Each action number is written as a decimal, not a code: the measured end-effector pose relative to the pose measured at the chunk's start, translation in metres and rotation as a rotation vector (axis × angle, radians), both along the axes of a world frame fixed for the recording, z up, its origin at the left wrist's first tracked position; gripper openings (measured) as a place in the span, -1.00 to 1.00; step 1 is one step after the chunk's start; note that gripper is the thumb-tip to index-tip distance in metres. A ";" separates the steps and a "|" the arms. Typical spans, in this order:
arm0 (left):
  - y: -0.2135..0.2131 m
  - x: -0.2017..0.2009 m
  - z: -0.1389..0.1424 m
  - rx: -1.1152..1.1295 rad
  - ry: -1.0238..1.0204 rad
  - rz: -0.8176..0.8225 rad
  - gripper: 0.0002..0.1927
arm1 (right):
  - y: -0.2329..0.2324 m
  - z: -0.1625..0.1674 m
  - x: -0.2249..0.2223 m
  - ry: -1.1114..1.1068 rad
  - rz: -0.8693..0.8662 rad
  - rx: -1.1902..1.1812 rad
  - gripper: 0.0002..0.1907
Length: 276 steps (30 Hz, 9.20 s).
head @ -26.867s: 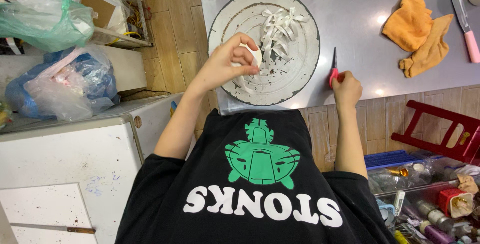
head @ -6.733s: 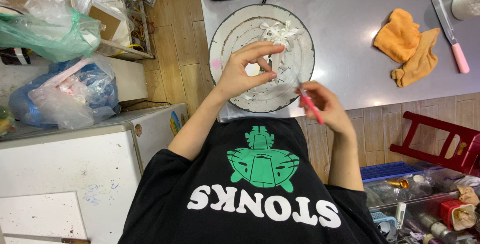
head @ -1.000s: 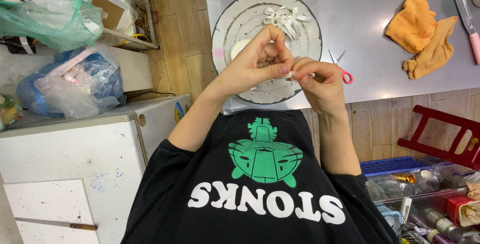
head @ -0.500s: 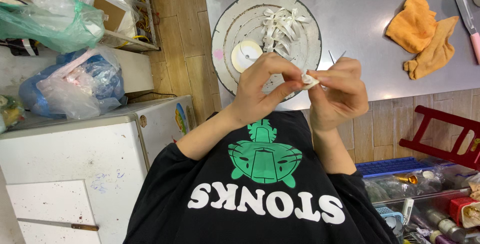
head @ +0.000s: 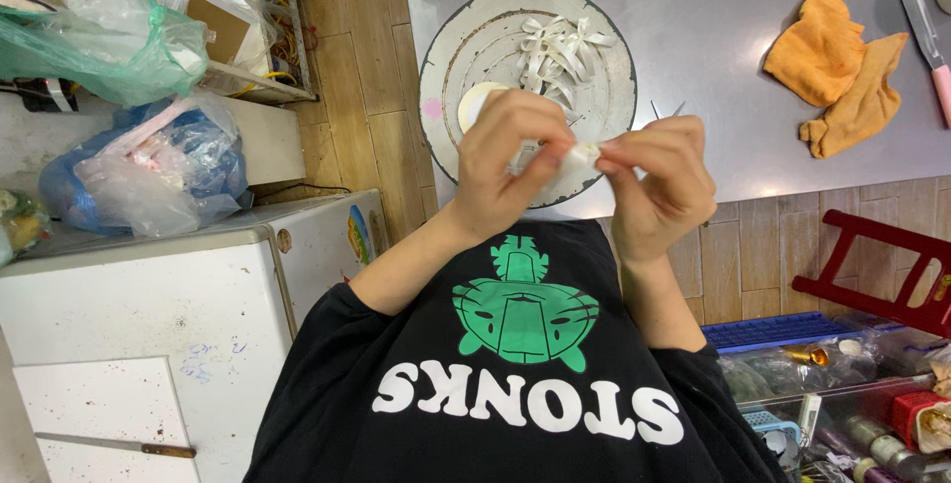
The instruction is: The person repeatedly ties white ribbon into small bows using both hands and places them on a round tray. They use pink-handled scissors to trim the ribbon ends after each bow is tied. The process is repeated multiple times throughout the clip.
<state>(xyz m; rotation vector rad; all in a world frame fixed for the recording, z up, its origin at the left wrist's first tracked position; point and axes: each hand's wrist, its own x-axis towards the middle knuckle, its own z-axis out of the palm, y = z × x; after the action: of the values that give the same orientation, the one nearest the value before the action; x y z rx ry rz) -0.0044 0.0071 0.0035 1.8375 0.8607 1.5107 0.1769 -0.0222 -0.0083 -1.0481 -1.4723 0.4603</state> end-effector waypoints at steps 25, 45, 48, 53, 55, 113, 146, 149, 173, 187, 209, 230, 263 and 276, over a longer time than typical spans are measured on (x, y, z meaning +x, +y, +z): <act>0.007 0.002 -0.014 -0.551 -0.372 -0.339 -0.53 | 0.015 -0.001 0.008 0.486 0.263 -0.240 -0.50; 0.008 0.003 -0.022 -0.545 -0.299 -0.342 -0.55 | 0.010 -0.018 0.007 0.380 0.183 -0.366 -0.85; 0.005 0.008 -0.024 -0.549 -0.346 -0.374 -0.52 | 0.010 -0.028 0.004 0.450 0.151 -0.353 -0.82; 0.000 0.011 -0.019 -0.627 -0.376 -0.418 -0.44 | 0.010 -0.039 0.008 0.525 0.097 -0.221 -0.78; 0.000 0.009 -0.014 -0.627 -0.365 -0.480 -0.37 | 0.011 -0.040 0.011 0.540 0.056 -0.186 -0.77; -0.004 0.013 0.014 0.058 0.191 0.078 -0.85 | 0.018 0.005 0.015 -0.299 0.045 -0.025 -0.59; 0.000 0.000 -0.030 -0.622 -0.446 -0.576 -0.51 | 0.023 -0.044 0.025 -0.232 -0.211 0.252 -0.70; 0.001 -0.001 -0.039 -0.642 -0.471 -0.585 -0.52 | 0.026 -0.040 0.030 -0.363 -0.219 0.316 -0.67; 0.010 0.017 -0.020 0.055 0.253 0.210 -0.84 | 0.012 -0.044 0.014 -0.012 -0.095 -0.110 -0.68; 0.008 0.005 -0.034 0.276 0.311 0.264 -0.73 | 0.004 -0.065 0.010 -0.003 -0.070 -0.062 -0.60; -0.003 0.021 -0.052 -0.073 0.037 0.235 -0.70 | 0.005 -0.088 0.006 0.112 -0.002 0.114 -0.51; 0.024 -0.013 -0.049 -0.822 -0.415 -0.569 -0.55 | 0.026 -0.012 0.038 0.125 0.488 -0.435 -0.68; 0.016 -0.014 -0.026 -0.633 -0.179 -0.473 -0.72 | 0.028 -0.012 0.040 0.233 0.197 -0.450 -0.95; 0.021 -0.008 -0.074 -0.570 -0.160 -0.391 -0.88 | 0.053 -0.087 0.087 -0.279 -0.268 -0.707 -0.53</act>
<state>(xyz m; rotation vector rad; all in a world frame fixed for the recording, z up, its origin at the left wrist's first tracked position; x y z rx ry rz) -0.0124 0.0284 -0.0709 1.3460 0.7082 1.0161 0.2637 0.0310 -0.0951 -1.9064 -1.4034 0.6832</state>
